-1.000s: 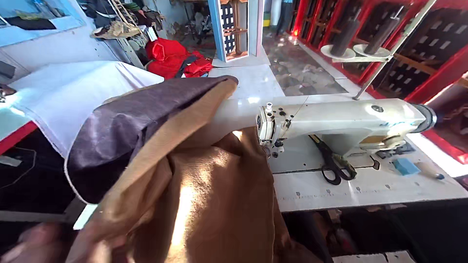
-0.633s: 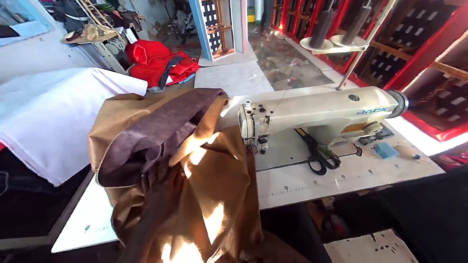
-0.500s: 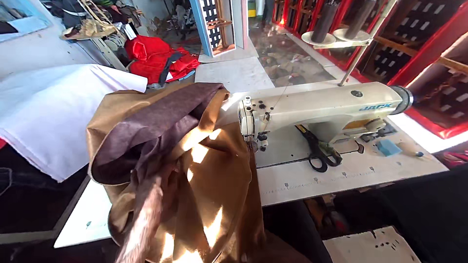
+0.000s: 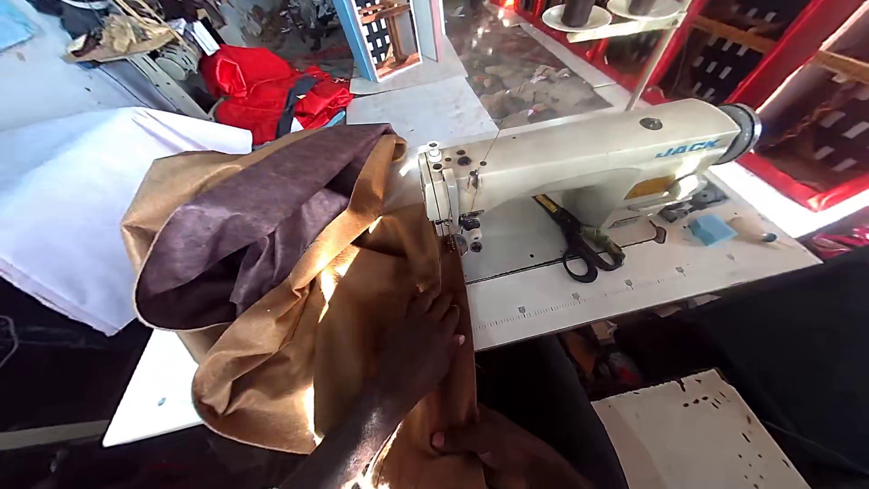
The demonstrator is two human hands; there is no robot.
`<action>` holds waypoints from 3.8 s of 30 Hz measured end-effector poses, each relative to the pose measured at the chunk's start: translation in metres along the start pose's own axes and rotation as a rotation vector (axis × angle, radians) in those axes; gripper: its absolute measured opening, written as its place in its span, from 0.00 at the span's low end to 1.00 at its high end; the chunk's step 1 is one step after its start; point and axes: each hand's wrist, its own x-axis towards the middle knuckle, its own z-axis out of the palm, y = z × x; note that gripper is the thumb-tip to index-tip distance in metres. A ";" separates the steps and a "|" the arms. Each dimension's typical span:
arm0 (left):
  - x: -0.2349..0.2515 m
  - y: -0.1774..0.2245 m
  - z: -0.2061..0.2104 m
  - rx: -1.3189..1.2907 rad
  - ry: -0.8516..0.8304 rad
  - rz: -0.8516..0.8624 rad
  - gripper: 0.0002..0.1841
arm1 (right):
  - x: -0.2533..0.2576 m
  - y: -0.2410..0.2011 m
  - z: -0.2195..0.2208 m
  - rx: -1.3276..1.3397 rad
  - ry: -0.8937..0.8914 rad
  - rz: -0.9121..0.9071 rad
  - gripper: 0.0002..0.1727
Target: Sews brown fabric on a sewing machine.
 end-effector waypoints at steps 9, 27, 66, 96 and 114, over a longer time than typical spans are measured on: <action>-0.012 -0.014 0.001 0.016 0.291 -0.013 0.18 | -0.002 -0.008 0.007 0.087 -0.069 0.044 0.17; 0.003 0.000 0.009 0.071 0.250 0.217 0.13 | 0.000 -0.002 -0.014 -0.315 0.341 -0.361 0.16; -0.010 0.019 0.020 -0.353 0.182 -0.116 0.23 | 0.003 -0.009 -0.032 -0.305 0.331 -0.595 0.12; -0.008 0.025 -0.028 -0.427 -0.113 -0.128 0.25 | 0.009 -0.024 -0.020 -0.474 0.243 -0.710 0.13; 0.007 0.034 -0.013 -0.179 -0.100 -0.102 0.19 | -0.028 -0.053 -0.031 -0.803 0.532 -0.556 0.11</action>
